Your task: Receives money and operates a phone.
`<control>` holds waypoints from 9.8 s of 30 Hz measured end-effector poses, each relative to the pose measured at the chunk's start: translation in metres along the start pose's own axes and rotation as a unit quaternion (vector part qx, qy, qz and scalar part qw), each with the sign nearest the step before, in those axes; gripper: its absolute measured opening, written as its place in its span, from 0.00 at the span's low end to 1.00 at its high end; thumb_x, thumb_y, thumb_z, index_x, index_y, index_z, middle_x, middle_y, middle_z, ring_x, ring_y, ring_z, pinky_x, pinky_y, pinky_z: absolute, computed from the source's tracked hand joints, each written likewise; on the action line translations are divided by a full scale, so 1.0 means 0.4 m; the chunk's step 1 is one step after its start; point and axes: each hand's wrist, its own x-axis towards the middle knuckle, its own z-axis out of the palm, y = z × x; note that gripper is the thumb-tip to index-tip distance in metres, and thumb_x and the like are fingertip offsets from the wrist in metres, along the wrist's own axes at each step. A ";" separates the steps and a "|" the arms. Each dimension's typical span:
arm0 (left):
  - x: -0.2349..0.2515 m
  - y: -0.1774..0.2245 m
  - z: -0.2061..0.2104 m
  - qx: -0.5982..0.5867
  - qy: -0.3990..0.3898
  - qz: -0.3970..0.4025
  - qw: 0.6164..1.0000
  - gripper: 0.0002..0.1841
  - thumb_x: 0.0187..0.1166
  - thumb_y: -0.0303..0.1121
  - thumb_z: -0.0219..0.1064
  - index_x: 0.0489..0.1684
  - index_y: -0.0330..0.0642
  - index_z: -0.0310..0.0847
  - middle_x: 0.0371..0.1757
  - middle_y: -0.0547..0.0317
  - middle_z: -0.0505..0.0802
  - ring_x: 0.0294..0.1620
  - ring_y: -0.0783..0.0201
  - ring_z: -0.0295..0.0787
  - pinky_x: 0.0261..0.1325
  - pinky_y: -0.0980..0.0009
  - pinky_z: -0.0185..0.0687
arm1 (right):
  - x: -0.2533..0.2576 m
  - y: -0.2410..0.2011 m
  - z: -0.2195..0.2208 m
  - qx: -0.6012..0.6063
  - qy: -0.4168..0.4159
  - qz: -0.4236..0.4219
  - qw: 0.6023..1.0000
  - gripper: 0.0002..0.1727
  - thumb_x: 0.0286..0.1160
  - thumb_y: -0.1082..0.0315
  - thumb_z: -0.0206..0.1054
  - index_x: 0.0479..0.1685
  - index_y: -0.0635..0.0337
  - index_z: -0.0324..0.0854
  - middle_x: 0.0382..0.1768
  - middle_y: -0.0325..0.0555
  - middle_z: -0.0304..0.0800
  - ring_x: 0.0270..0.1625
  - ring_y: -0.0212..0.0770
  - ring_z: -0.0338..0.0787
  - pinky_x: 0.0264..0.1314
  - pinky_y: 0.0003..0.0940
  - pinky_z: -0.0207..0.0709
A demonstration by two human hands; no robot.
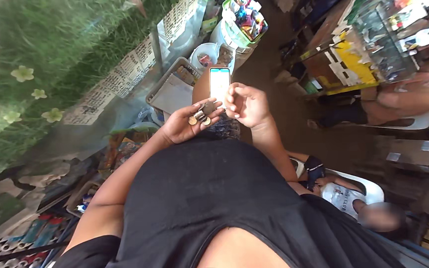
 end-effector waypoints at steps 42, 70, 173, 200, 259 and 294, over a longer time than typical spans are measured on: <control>-0.001 0.003 0.003 0.089 0.037 0.016 0.995 0.22 0.93 0.32 0.45 0.85 0.42 0.64 0.72 0.52 0.85 0.68 0.61 0.86 0.75 0.64 0.80 | 0.023 0.056 0.086 -0.480 0.121 -0.041 0.868 0.12 0.66 0.61 0.83 0.37 0.60 0.90 0.26 0.37 0.85 0.25 0.27 0.76 0.32 0.27 0.73; 0.003 -0.004 -0.005 0.037 0.044 0.018 0.998 0.24 0.94 0.34 0.39 0.87 0.41 0.59 0.79 0.46 0.81 0.75 0.54 0.83 0.77 0.61 0.78 | 0.005 0.055 0.034 -0.266 0.103 -0.027 0.958 0.04 0.70 0.75 0.65 0.40 0.60 0.79 0.25 0.37 0.79 0.14 0.26 0.68 0.14 0.20 0.64; -0.008 -0.010 -0.006 0.080 -0.043 0.001 0.996 0.33 0.78 0.27 0.51 0.89 0.42 0.56 0.72 0.48 0.84 0.68 0.59 0.85 0.72 0.63 0.80 | -0.023 0.063 0.058 -0.495 -0.007 -0.119 0.860 0.16 0.64 0.67 0.82 0.53 0.58 0.94 0.36 0.39 0.91 0.29 0.24 0.75 0.34 0.21 0.70; -0.013 -0.003 0.010 0.097 -0.049 -0.010 0.994 0.35 0.75 0.25 0.51 0.88 0.41 0.54 0.71 0.50 0.85 0.69 0.61 0.84 0.74 0.63 0.79 | -0.024 0.065 0.064 -0.493 -0.035 -0.133 0.859 0.19 0.59 0.72 0.84 0.54 0.58 0.94 0.47 0.46 0.96 0.40 0.30 0.88 0.47 0.27 0.83; -0.004 -0.012 -0.006 0.049 -0.028 -0.019 0.998 0.43 0.84 0.65 0.20 0.89 0.44 0.54 0.67 0.48 0.86 0.61 0.61 0.86 0.63 0.67 0.83 | -0.022 0.090 0.058 -0.514 -0.019 -0.136 0.847 0.20 0.63 0.66 0.83 0.56 0.60 0.93 0.39 0.44 0.95 0.37 0.29 0.87 0.47 0.26 0.82; 0.030 -0.010 0.032 0.078 0.258 0.060 0.961 0.33 0.94 0.54 0.24 0.78 0.46 0.68 0.62 0.59 0.91 0.62 0.63 0.89 0.66 0.63 0.84 | 0.011 0.141 0.087 -0.481 -0.013 -0.020 0.877 0.23 0.76 0.66 0.74 0.69 0.67 0.84 0.51 0.54 0.95 0.50 0.42 0.94 0.62 0.43 0.86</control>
